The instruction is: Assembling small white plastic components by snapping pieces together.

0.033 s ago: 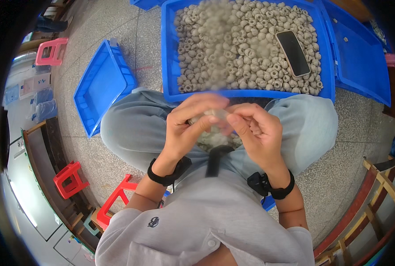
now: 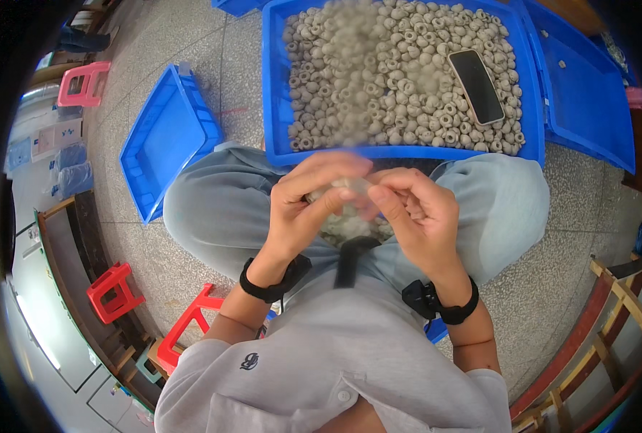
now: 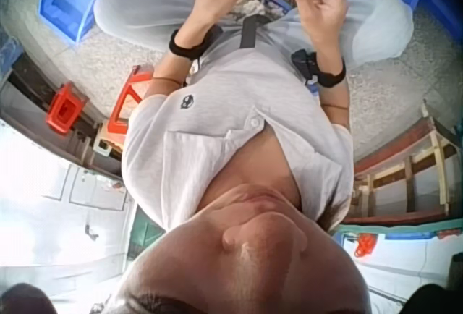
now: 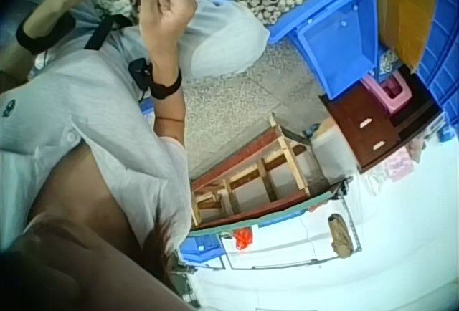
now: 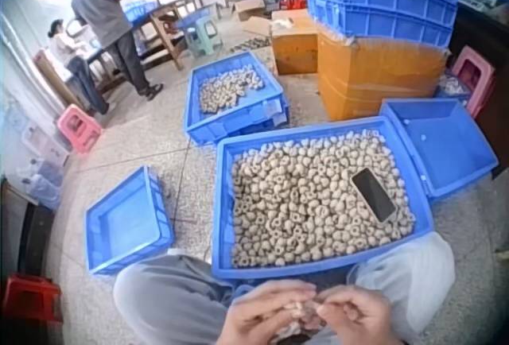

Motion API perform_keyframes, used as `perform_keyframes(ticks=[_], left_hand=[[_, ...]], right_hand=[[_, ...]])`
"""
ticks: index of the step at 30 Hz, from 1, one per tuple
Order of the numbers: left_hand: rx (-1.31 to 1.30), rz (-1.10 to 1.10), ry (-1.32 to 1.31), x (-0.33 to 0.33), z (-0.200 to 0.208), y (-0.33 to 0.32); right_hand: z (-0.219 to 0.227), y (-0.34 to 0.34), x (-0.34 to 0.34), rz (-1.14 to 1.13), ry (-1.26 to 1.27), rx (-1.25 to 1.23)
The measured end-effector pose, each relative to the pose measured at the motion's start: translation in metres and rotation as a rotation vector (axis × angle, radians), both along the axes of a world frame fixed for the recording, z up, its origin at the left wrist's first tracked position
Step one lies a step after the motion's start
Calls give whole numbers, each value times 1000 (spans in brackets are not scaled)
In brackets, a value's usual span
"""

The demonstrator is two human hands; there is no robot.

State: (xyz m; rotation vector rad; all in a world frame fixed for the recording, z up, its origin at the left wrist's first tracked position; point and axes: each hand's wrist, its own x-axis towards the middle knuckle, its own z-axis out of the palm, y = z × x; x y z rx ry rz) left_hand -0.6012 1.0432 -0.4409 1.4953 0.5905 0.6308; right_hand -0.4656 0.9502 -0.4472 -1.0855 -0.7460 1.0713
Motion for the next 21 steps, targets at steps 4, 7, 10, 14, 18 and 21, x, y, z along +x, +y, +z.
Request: perform_keyframes(ticks=[4, 7, 10, 14, 18, 21], left_hand=[[-20, -1, 19, -1, 1, -2], [-41, -11, 13, -1, -2, -3], [-163, -5, -28, 2, 2, -6], [-154, -22, -59, 2, -5, -3], [-263, -48, -38, 0, 0, 0], [-682, -16, -138, -7, -10, 1]], right_hand=[[-2, -2, 1, 16, -65, -13], [-3, -2, 3, 35, 56, -40], [-6, -2, 8, 54, 249, -46], [-6, 1, 12, 86, 285, -20], [-2, 5, 14, 96, 275, 8], [1, 4, 12, 59, 278, 17]])
